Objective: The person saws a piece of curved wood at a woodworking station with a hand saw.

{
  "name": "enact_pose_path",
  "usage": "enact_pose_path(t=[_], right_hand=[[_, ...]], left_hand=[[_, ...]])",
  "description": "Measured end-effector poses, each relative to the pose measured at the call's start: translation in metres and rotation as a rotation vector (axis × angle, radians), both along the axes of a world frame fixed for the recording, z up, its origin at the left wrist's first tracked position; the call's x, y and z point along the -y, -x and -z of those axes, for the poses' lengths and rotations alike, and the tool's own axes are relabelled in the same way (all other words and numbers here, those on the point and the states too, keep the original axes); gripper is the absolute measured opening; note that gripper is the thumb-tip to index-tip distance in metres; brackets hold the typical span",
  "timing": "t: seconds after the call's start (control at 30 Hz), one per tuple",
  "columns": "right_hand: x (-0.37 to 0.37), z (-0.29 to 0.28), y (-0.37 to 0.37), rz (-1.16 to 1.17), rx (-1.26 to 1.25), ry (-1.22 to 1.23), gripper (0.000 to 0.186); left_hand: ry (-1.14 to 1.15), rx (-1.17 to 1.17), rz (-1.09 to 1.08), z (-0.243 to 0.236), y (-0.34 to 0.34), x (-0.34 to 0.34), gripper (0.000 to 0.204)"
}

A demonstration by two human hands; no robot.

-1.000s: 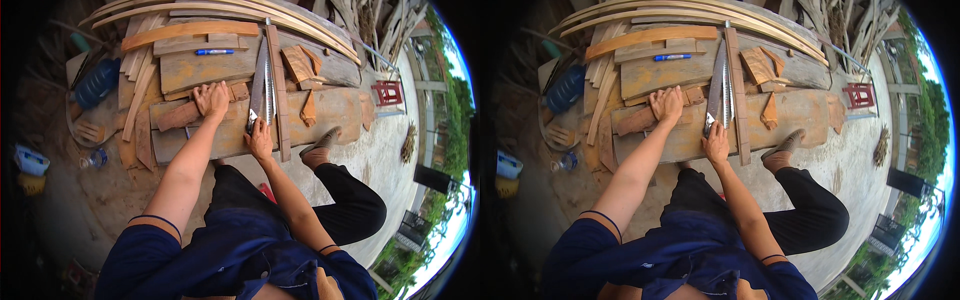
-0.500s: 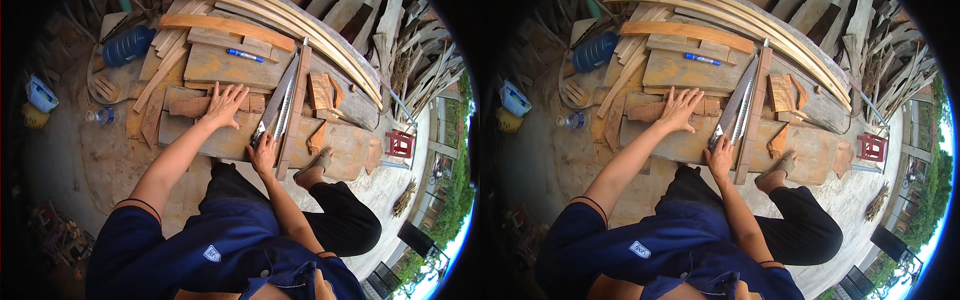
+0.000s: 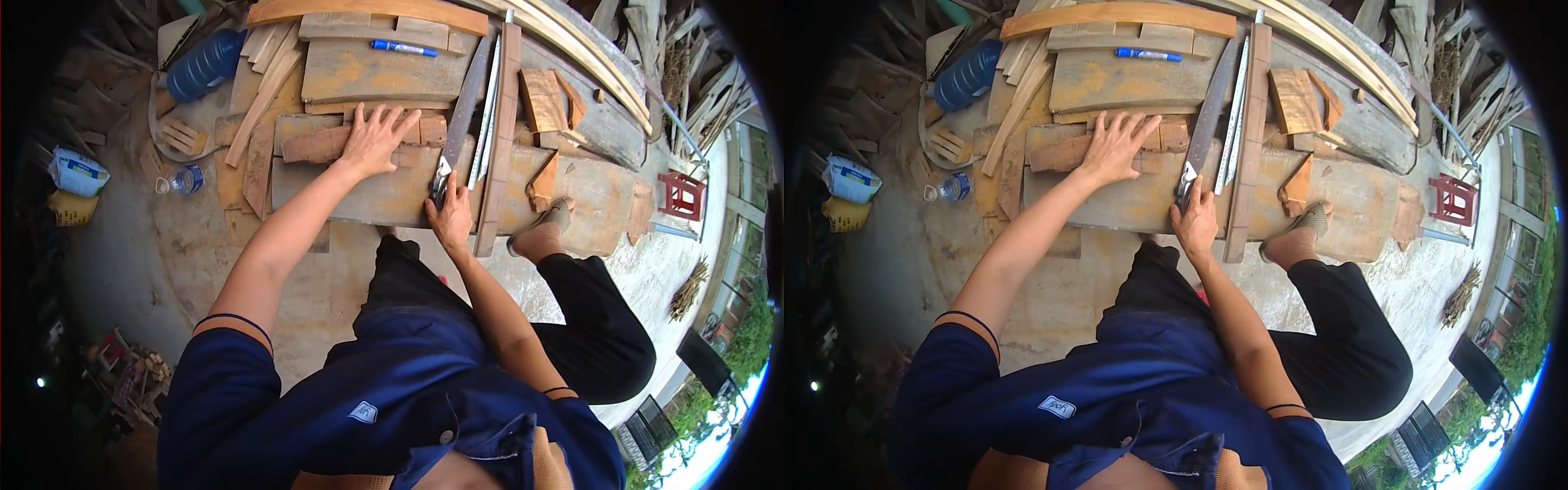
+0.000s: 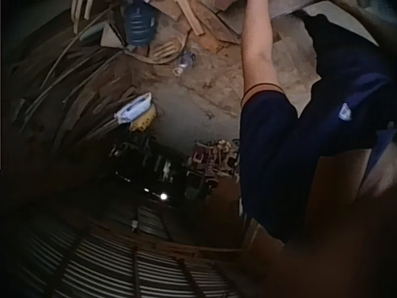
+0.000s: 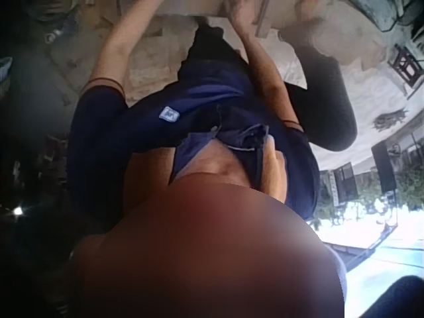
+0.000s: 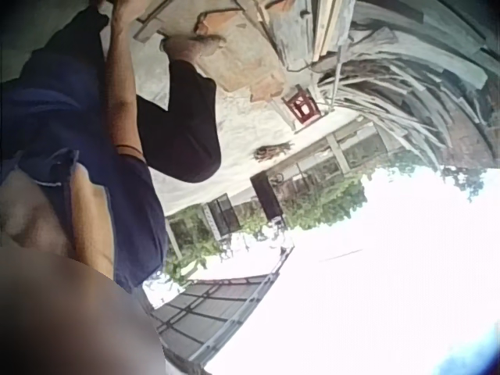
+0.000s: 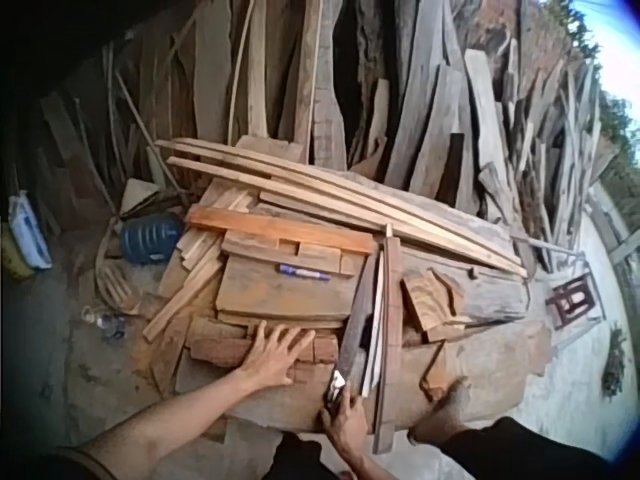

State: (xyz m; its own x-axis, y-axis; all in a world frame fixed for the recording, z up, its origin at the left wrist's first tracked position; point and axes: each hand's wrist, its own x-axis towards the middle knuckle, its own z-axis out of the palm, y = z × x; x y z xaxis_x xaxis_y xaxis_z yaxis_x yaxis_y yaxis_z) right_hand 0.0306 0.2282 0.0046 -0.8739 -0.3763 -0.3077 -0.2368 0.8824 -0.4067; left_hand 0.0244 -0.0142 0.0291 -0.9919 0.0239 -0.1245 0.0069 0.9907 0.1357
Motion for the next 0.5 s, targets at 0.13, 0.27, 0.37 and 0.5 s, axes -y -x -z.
enact_pose_path(t=[0.13,0.27,0.37,0.5], right_hand=[[-0.005,0.002,0.008,0.114,0.076,0.019,0.088],[-0.014,-0.004,0.01,0.156,0.267,0.229,0.088],[-0.025,0.005,0.01,0.26,0.334,0.393,0.08],[-0.03,0.005,0.008,0.376,0.209,0.532,0.061]], left_hand=[[-0.07,-0.043,-0.096,0.004,0.003,-0.008,0.121],[-0.152,-0.05,-0.286,-0.007,-0.009,0.005,0.119],[-0.103,-0.068,-0.346,-0.021,0.005,0.032,0.119],[0.001,-0.043,-0.436,-0.034,0.042,0.069,0.115]])
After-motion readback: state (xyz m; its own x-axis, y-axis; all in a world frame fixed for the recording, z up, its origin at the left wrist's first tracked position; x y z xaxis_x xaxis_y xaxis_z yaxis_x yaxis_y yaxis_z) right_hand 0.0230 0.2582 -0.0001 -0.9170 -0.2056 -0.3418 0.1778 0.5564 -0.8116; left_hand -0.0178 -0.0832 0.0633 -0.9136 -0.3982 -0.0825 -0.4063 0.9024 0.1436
